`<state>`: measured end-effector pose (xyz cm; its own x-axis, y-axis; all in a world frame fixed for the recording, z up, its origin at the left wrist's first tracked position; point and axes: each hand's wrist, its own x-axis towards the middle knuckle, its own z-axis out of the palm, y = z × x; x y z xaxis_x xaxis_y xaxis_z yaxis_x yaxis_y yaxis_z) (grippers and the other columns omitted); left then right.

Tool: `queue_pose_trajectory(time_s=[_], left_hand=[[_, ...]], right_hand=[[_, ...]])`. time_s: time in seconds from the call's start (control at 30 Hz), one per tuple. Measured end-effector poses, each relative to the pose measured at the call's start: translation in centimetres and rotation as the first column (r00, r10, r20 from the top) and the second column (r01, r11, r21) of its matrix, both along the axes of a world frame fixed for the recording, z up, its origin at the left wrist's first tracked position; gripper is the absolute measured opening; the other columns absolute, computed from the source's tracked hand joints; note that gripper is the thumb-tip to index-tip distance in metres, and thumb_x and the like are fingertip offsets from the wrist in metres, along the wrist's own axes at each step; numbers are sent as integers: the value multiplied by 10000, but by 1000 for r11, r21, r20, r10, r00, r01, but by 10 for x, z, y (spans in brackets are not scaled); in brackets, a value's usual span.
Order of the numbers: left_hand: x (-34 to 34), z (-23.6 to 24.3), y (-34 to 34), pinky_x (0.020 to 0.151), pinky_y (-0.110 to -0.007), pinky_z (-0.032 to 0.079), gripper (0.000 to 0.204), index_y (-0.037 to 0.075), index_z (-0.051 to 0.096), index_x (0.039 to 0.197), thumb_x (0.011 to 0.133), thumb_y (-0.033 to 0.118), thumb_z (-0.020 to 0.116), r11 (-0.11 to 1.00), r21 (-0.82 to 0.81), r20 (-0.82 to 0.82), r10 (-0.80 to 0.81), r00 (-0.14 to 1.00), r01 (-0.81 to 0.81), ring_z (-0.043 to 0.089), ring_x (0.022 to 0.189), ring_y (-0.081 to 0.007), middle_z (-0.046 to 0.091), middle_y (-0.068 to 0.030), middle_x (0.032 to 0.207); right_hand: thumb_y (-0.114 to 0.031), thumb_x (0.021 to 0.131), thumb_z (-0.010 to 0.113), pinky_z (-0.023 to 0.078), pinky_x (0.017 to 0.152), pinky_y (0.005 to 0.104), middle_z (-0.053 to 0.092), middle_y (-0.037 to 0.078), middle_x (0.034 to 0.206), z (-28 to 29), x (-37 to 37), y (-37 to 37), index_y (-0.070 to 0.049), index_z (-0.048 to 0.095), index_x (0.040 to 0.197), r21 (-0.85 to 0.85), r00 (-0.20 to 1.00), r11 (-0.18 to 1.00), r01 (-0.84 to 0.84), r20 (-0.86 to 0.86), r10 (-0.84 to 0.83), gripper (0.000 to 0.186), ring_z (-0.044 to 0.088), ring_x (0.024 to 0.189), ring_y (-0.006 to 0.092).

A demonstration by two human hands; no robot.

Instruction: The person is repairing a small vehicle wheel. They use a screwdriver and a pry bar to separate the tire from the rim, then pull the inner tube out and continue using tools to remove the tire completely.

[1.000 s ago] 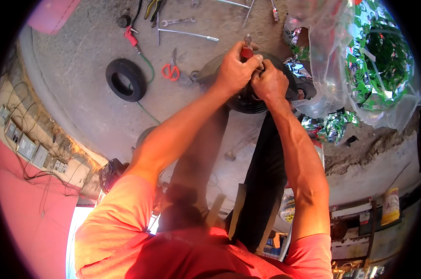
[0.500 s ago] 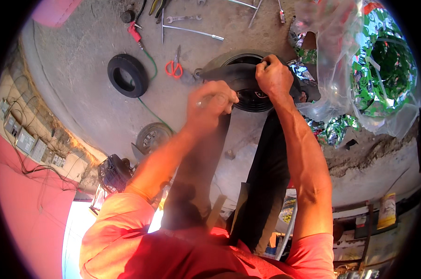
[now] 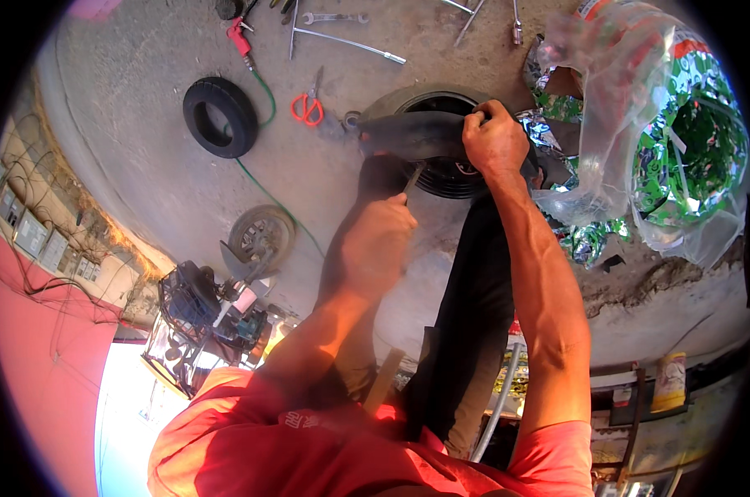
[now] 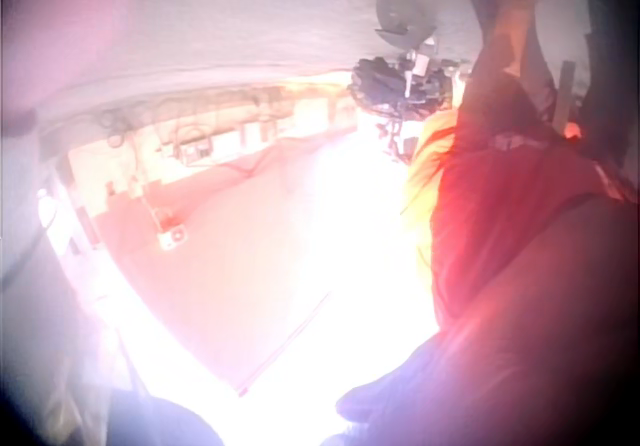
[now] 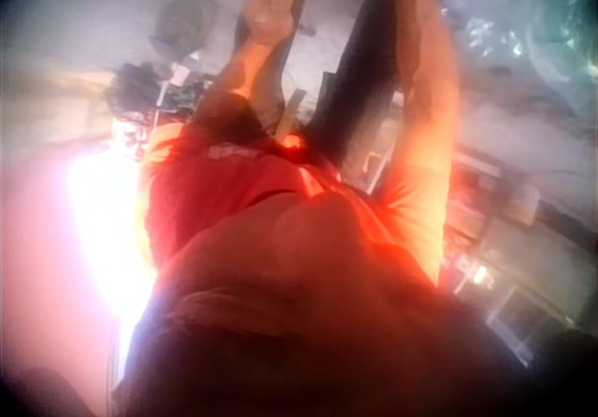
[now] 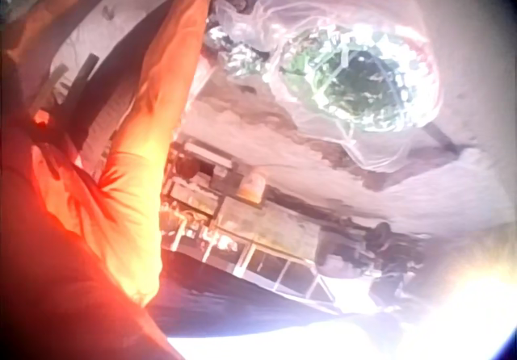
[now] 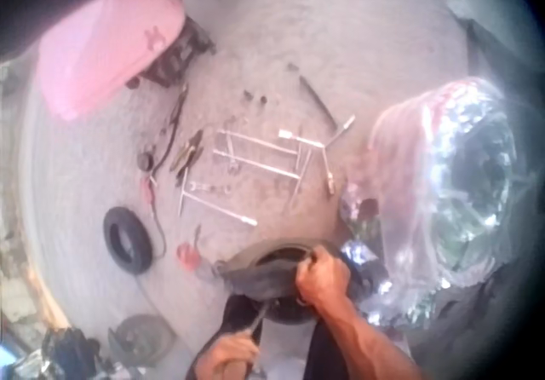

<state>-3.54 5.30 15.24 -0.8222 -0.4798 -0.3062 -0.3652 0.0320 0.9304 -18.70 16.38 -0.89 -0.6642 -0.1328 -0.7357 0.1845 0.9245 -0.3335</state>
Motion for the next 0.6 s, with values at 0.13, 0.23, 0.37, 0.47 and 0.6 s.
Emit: queue_pose_trajectory(time_s=[0.13,0.23,0.37,0.47,0.6], left_hand=[[7,-9,-2,1004,-548,521,170,10,593,938,1014,161,617,983,-92,-26,-160,987,157,680,856,-250,661,-126,885],[8,-21,-1,967,-502,543,93,-8,580,899,972,45,558,983,-140,24,-116,993,118,675,811,-246,658,-135,864],[-24,-55,-36,730,-362,549,193,-6,577,866,1017,114,563,988,111,222,79,972,-106,636,681,-170,642,-93,729],[-71,-78,-53,557,-293,484,277,18,580,810,1028,188,606,988,140,376,2,927,-59,587,580,-104,612,-42,625],[-91,-111,-44,479,-282,438,348,36,573,736,1014,227,657,988,137,381,-124,916,77,552,526,-63,602,-14,596]], right_hand=[[-322,890,613,563,825,521,760,193,914,-2,2,-2,-151,751,985,-20,999,1000,3,-39,-3,239,728,897,432],[-301,883,627,563,799,523,758,183,879,2,11,2,-147,750,970,-66,997,998,-5,-74,0,215,727,863,428],[-276,873,635,564,759,519,751,176,848,2,21,9,-139,745,953,-114,991,993,-8,-137,-7,193,725,812,420],[-259,861,645,564,727,515,747,164,830,0,26,13,-136,736,931,-134,984,991,-8,-178,-16,168,722,779,413],[-231,845,664,565,681,504,741,142,805,3,41,14,-141,726,897,-207,972,978,-21,-232,-29,121,719,749,393]])
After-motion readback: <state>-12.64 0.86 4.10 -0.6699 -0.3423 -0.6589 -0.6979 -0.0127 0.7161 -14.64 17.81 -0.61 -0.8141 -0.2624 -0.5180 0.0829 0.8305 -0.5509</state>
